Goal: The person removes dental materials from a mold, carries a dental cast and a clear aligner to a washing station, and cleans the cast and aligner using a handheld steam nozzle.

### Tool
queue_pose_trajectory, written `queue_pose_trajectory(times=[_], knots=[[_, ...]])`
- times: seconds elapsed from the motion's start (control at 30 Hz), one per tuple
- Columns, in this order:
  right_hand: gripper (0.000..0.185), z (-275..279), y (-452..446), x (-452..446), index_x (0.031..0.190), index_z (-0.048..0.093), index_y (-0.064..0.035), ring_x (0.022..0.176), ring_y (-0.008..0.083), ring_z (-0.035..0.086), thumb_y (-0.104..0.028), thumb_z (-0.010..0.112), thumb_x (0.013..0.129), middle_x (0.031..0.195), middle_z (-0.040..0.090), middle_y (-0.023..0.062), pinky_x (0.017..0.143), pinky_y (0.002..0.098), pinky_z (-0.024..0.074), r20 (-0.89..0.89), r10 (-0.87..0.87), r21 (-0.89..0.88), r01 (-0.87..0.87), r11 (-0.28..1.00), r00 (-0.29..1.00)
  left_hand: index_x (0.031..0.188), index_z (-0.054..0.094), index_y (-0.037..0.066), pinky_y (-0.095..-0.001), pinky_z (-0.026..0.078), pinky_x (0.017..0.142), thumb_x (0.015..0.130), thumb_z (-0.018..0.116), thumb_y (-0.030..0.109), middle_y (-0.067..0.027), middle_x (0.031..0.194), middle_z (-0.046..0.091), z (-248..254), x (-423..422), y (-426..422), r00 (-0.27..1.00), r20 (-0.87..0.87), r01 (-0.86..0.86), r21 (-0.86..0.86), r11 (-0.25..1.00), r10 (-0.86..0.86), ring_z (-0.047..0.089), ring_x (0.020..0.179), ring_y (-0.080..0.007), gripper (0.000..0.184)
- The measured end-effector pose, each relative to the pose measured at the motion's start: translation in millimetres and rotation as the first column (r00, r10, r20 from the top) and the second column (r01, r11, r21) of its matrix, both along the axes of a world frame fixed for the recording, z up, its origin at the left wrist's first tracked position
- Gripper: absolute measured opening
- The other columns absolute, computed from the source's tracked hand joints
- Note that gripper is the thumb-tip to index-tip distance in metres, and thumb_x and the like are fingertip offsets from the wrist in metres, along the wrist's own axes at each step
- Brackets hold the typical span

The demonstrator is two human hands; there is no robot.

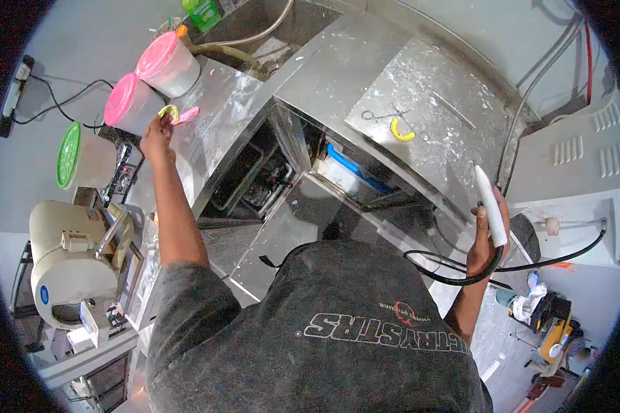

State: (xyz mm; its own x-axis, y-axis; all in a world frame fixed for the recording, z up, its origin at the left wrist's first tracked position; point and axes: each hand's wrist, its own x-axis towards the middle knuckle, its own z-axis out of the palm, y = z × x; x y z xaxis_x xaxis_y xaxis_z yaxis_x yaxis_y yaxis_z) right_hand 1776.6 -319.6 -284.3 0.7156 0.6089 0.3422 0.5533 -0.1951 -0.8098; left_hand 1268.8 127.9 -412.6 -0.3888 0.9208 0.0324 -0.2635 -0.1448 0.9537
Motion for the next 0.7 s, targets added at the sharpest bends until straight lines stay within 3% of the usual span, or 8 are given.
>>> queue_pose_trajectory(times=[0.07, 0.13, 0.2, 0.23, 0.37, 0.47, 0.57, 0.7], knots=[[0.042, 5, 7, -4, 0.128, 0.06, 0.0017, 0.113, 0.0226, 0.059, -0.018, 0.067, 0.092, 0.123, 0.064, 0.0148, 0.099, 0.0351, 0.0447, 0.005, 0.019, -0.006, -0.019, 1.0, 1.0, 0.121, 0.056, -0.011, -0.0384, 0.057, 0.087, 0.098, 0.055, 0.016, -0.0209, 0.115, 0.067, 33, 40, -26, 0.923, 0.245, 0.306, -0.001, 0.952, -0.296, 0.069, 0.099, -0.0288, 0.035], [0.041, 10, 23, -10, 0.127, 0.061, -0.0004, 0.112, 0.0227, 0.061, -0.022, 0.067, 0.092, 0.123, 0.065, 0.015, 0.098, 0.0351, 0.0457, 0.017, 0.122, 0.039, -0.123, 0.992, 0.992, 0.126, 0.052, -0.011, -0.0416, 0.05, 0.105, 0.1, 0.051, 0.015, -0.0231, 0.127, 0.06, 76, 110, -78, 0.846, 0.346, 0.44, -0.022, 0.898, -0.406, 0.059, 0.121, -0.0299, 0.036], [0.04, 14, 43, -19, 0.127, 0.061, -0.0042, 0.108, 0.023, 0.064, -0.023, 0.067, 0.093, 0.122, 0.065, 0.0151, 0.093, 0.0349, 0.0489, 0.131, 0.202, 0.042, -0.209, 0.977, 0.97, 0.13, 0.048, -0.011, -0.0444, 0.05, 0.105, 0.102, 0.047, 0.011, -0.0238, 0.129, 0.058, 101, 176, -128, 0.708, 0.52, 0.563, -0.008, 0.827, -0.477, 0.059, 0.121, -0.0307, 0.036], [0.04, 13, 53, -22, 0.128, 0.06, -0.0068, 0.105, 0.0234, 0.065, -0.024, 0.067, 0.092, 0.121, 0.066, 0.0152, 0.091, 0.0348, 0.0508, 0.197, 0.252, 0.062, -0.269, 0.961, 0.947, 0.13, 0.046, -0.011, -0.0454, 0.05, 0.105, 0.102, 0.046, 0.011, -0.0241, 0.128, 0.058, 103, 198, -149, 0.457, 0.696, 0.677, 0.131, 0.724, -0.554, 0.059, 0.121, -0.0319, 0.036], [0.04, 36, 90, -44, 0.128, 0.055, -0.0036, 0.1, 0.0214, 0.068, -0.008, 0.068, 0.091, 0.126, 0.062, 0.0128, 0.086, 0.0333, 0.0558, 0.232, 0.459, 0.117, -0.493, 0.862, 0.858, 0.126, 0.047, -0.011, -0.0492, 0.05, 0.105, 0.102, 0.044, 0.008, -0.0264, 0.127, 0.057, 129, 277, -223, 0.016, 0.885, 0.784, 0.277, 0.556, -0.464, 0.058, 0.121, -0.0341, 0.03], [0.049, 44, 103, -47, 0.128, 0.056, -0.0143, 0.106, 0.0224, 0.068, -0.007, 0.074, 0.084, 0.124, 0.065, 0.0063, 0.084, 0.0339, 0.0571, 0.215, 0.476, 0.266, -0.52, 0.812, 0.853, 0.121, 0.047, -0.009, -0.0518, 0.047, 0.108, 0.102, 0.046, 0.007, -0.0283, 0.129, 0.054, 142, 299, -250, -0.018, 0.904, 0.818, 0.259, 0.514, -0.427, 0.053, 0.125, -0.0381, 0.026], [0.051, 43, 99, -42, 0.126, 0.055, -0.0129, 0.106, 0.0221, 0.068, -0.009, 0.078, 0.08, 0.125, 0.064, 0.0048, 0.085, 0.0334, 0.058, 0.144, 0.498, 0.306, -0.517, 0.799, 0.855, 0.124, 0.045, -0.01, -0.0521, 0.046, 0.109, 0.101, 0.046, 0.007, -0.0286, 0.13, 0.053, 138, 306, -256, -0.122, 0.911, 0.846, 0.303, 0.438, -0.394, 0.053, 0.126, -0.0386, 0.028], [0.05, 46, 90, -41, 0.126, 0.057, -0.0131, 0.106, 0.0231, 0.068, -0.009, 0.077, 0.08, 0.125, 0.065, 0.0057, 0.087, 0.0339, 0.0576, 0.081, 0.47, 0.277, -0.473, 0.837, 0.879, 0.127, 0.047, -0.011, -0.0452, 0.051, 0.103, 0.101, 0.05, 0.011, -0.0287, 0.123, 0.059, 144, 311, -263, 0.193, 0.626, 0.858, 0.266, 0.44, -0.755, 0.061, 0.116, -0.0355, 0.034]])
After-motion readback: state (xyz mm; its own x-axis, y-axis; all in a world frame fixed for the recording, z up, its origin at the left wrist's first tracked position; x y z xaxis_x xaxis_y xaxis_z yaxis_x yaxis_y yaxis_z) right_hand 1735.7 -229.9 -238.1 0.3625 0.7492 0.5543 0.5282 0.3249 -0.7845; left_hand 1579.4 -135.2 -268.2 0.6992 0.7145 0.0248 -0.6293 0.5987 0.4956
